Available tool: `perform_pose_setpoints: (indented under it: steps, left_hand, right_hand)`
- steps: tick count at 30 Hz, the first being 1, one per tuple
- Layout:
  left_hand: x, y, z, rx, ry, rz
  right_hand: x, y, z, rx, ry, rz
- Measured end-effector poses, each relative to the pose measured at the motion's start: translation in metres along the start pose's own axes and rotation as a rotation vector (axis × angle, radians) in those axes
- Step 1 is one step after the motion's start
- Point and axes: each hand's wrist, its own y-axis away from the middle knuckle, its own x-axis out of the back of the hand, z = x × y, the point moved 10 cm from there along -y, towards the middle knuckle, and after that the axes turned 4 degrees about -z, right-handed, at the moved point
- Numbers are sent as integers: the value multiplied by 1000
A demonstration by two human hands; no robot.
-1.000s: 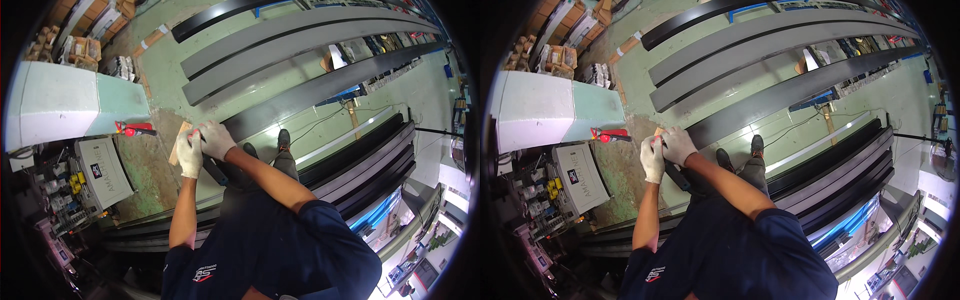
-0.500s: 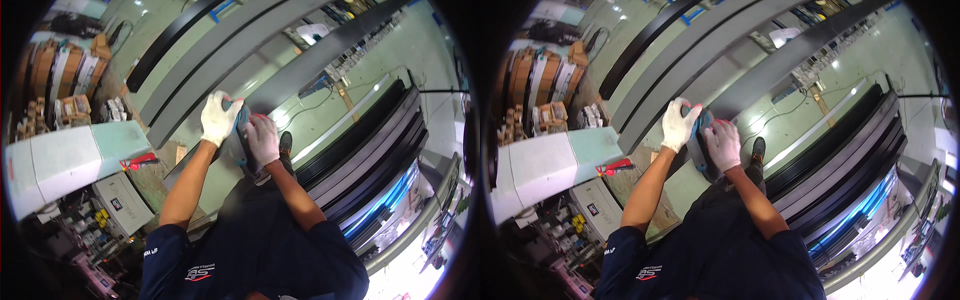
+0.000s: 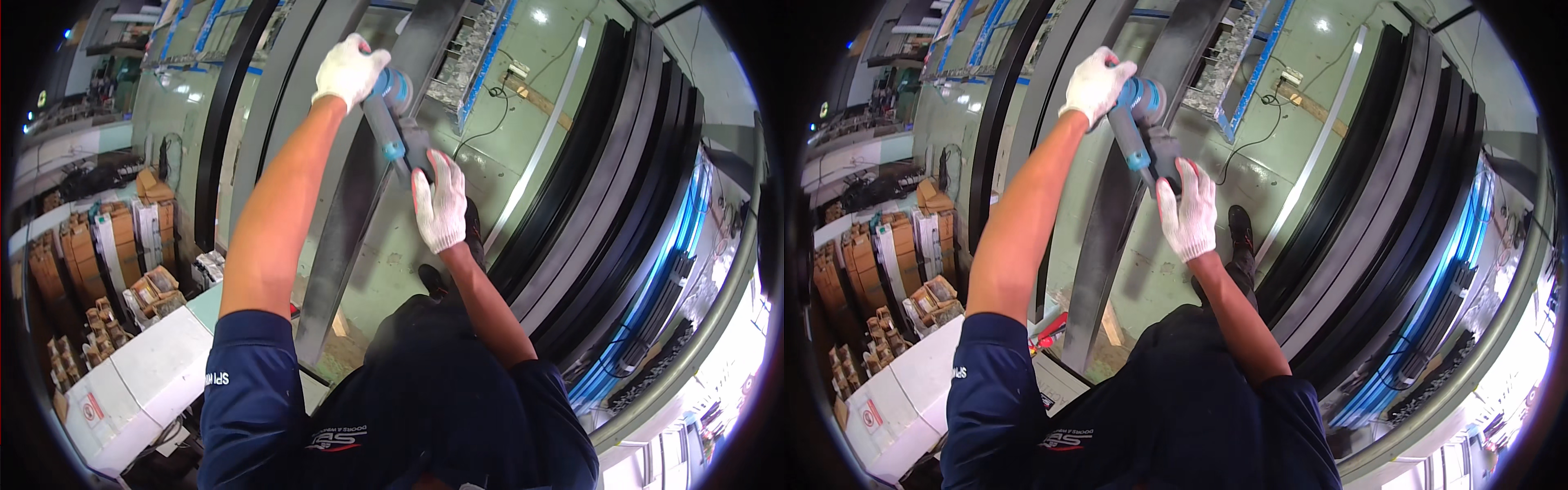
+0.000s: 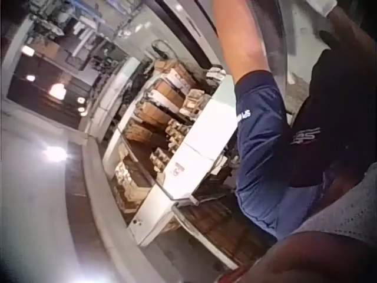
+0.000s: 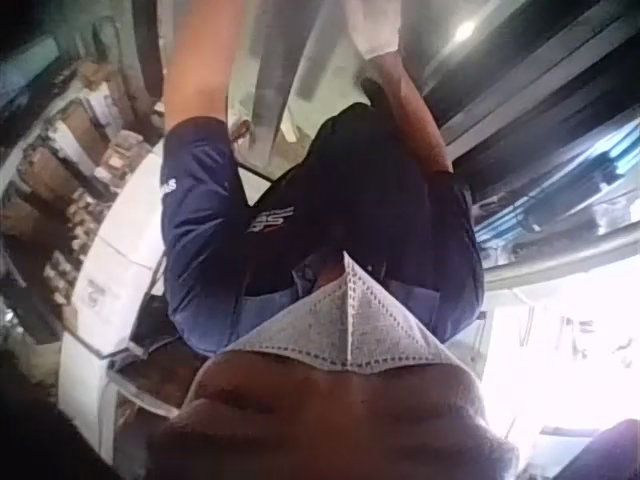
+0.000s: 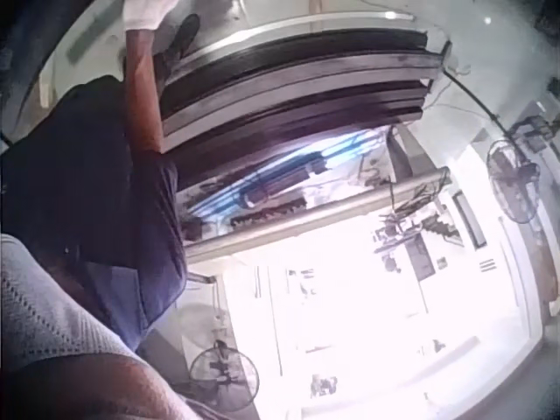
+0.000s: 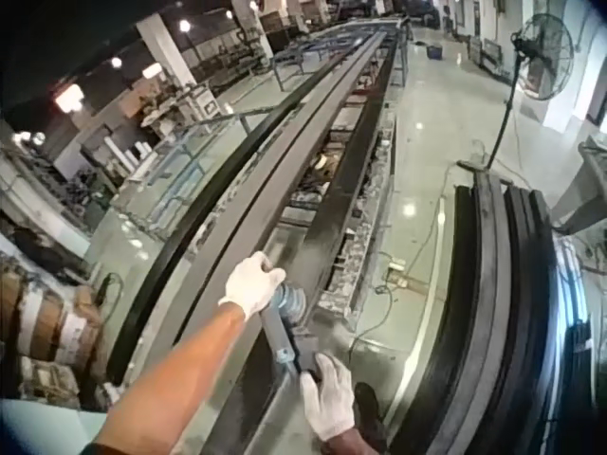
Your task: Using a power sander to smooth the surface of long metal beams.
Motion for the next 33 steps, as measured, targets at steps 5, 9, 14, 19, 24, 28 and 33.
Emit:
perform_pose_setpoints:
  steps: [5,9,14,19,24,28,33]
  left_hand:
    - [-9,12,33,44,-158,-178]
    - [-11,68,5,-52,-237,-125]
    - [-14,177,-95,-75,-268,-30]
    - [-7,313,-214,52,-249,17]
    - [-7,476,-342,207,-157,75]
    - [-10,601,-445,454,-91,142]
    - [-32,738,-547,772,-51,237]
  right_hand:
    - [-7,-8,-14,29,49,-100]
    - [-35,33,-10,-85,-113,-194]
    - [-98,123,-14,-244,-172,-360]
    - [-168,253,-40,-170,-51,-602]
    - [-228,390,-78,66,81,-952]
    - [-273,490,-102,280,177,-1430]
    - [-291,567,-117,442,244,-1856]
